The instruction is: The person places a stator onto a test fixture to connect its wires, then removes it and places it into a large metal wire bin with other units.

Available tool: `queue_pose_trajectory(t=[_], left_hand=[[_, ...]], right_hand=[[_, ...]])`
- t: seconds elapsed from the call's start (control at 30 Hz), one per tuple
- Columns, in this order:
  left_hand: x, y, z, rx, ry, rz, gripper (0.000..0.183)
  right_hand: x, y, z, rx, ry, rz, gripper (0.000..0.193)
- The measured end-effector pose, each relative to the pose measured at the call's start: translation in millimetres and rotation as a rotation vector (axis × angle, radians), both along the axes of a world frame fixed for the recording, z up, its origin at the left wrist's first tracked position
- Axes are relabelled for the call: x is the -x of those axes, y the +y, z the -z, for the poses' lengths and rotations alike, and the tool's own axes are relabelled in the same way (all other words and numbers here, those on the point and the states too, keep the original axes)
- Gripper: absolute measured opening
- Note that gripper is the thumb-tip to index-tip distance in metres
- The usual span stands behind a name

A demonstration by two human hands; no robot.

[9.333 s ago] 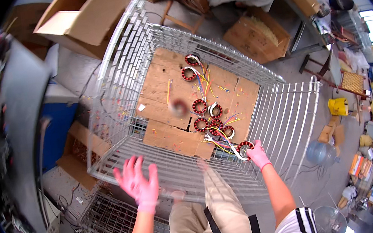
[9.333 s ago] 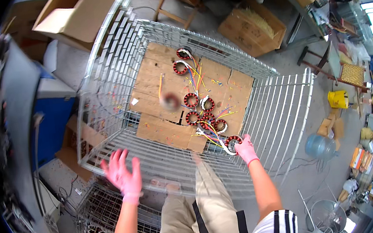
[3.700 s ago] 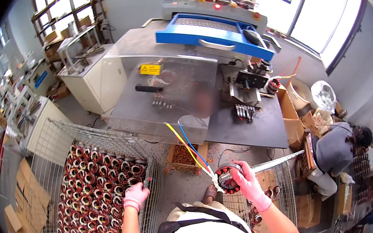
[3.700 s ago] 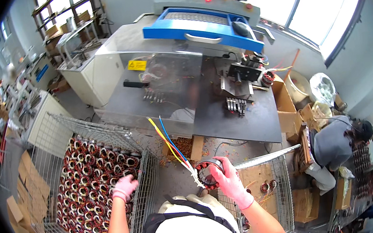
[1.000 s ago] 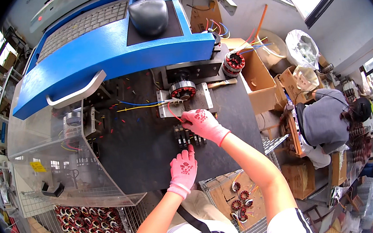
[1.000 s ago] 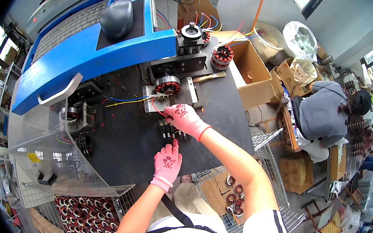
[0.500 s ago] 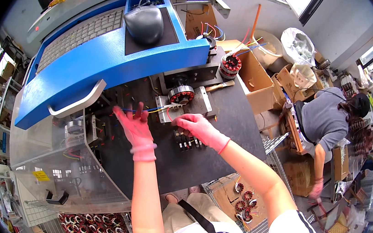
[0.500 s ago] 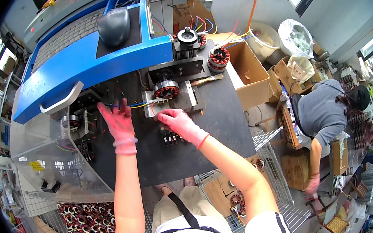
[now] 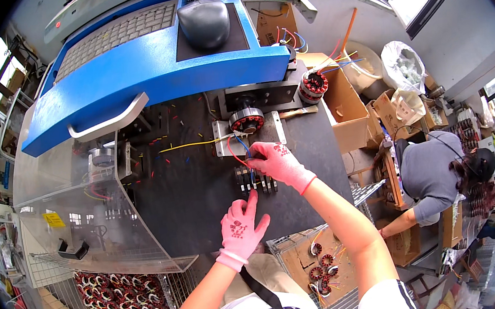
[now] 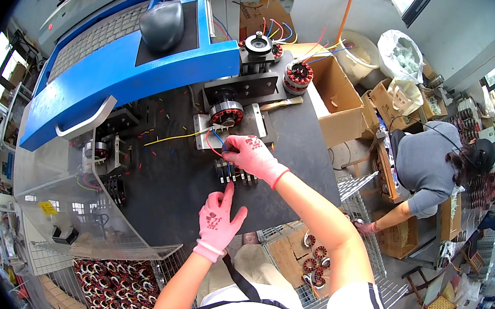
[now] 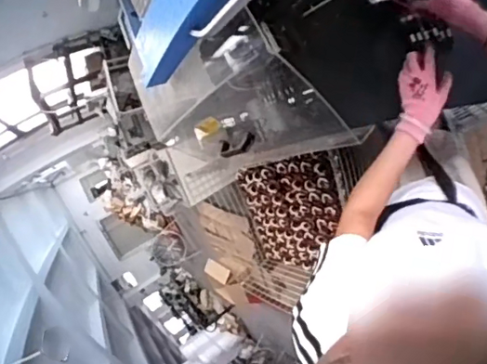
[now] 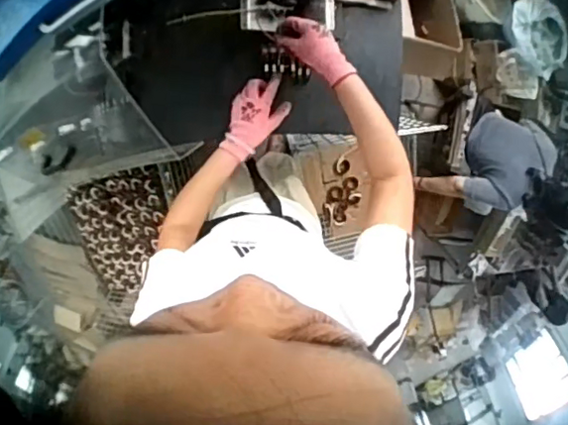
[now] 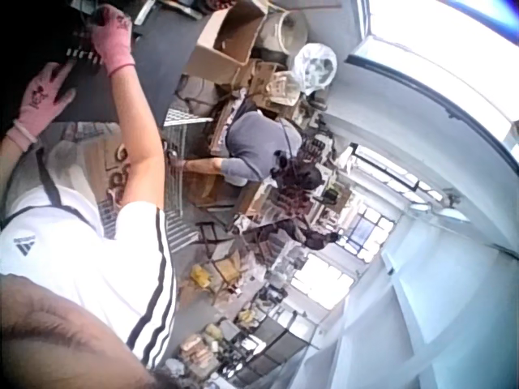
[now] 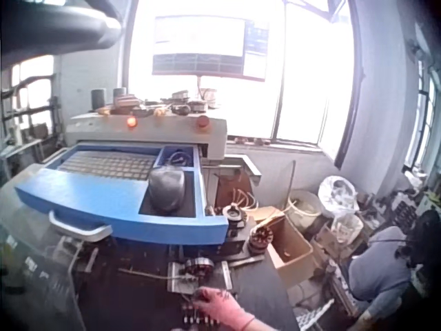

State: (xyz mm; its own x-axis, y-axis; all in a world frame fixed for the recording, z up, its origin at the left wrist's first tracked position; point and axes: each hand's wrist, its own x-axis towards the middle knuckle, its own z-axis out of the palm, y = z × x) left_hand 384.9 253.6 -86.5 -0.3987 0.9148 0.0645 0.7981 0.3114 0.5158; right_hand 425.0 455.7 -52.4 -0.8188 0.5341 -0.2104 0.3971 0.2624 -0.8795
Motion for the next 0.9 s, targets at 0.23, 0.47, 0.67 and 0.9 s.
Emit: queue_pose_trajectory(t=[0.23,0.47,0.67,0.9], left_hand=[[-2.8,0.5,38.1,0.205,0.210,0.003,0.064],[-0.9,-0.5,43.0,0.183,0.178,-0.006,0.055],[24.9,16.1,53.6,-0.502,-0.491,-0.247,0.035],[155.0,66.8,-6.8,-1.305,-1.678,-0.679,0.055]], right_hand=[[5.1,-3.4,18.4,-0.339,0.141,-0.042,0.014],[7.3,-9.2,31.6,-0.530,0.182,-0.083,0.017],[5.8,-12.0,35.1,-0.543,0.142,-0.052,0.020],[11.1,-43.2,-6.7,-0.032,0.072,0.150,0.028]])
